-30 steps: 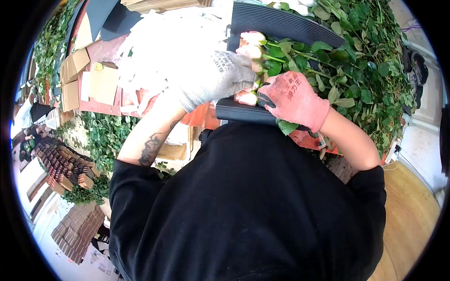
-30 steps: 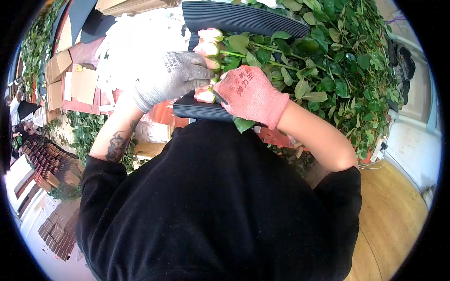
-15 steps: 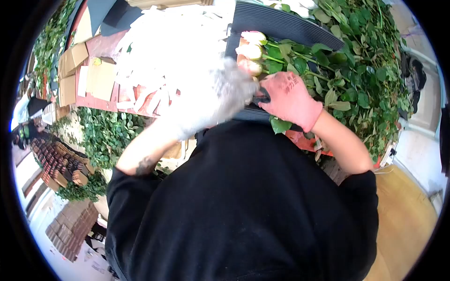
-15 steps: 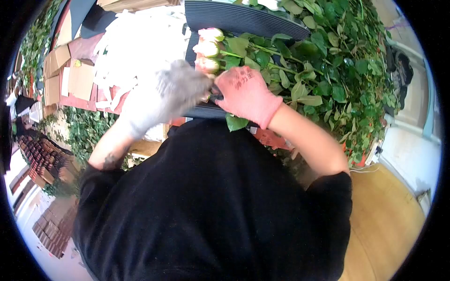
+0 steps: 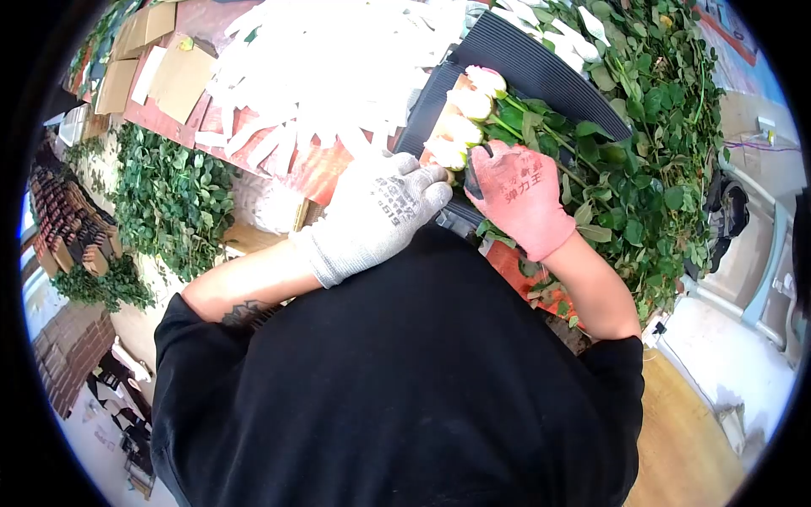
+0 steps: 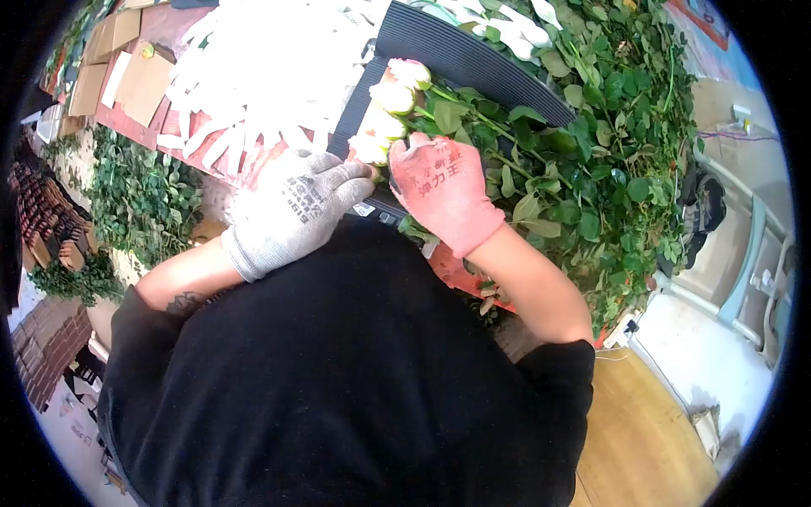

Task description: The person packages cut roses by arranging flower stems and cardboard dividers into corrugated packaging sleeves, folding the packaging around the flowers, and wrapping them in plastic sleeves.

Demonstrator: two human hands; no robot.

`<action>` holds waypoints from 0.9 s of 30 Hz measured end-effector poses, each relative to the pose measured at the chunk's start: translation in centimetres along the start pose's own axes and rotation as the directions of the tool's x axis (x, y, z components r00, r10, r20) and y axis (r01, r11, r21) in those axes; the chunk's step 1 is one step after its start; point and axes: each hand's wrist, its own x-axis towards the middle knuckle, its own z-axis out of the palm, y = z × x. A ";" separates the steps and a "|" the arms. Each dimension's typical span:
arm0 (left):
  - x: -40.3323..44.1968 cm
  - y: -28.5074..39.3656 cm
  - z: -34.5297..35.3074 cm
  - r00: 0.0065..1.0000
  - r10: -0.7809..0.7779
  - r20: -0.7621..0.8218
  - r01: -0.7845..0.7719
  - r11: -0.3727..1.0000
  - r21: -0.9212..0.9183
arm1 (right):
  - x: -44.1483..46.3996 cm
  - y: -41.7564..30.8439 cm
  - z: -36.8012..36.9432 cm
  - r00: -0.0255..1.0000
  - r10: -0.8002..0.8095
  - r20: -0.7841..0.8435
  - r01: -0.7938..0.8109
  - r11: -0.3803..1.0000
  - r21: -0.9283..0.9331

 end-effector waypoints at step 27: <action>1.3 -0.5 -1.2 0.998 0.028 0.063 -0.025 0.998 -0.050 | 1.7 0.9 -0.1 0.994 -0.013 -0.113 -0.002 0.991 -0.134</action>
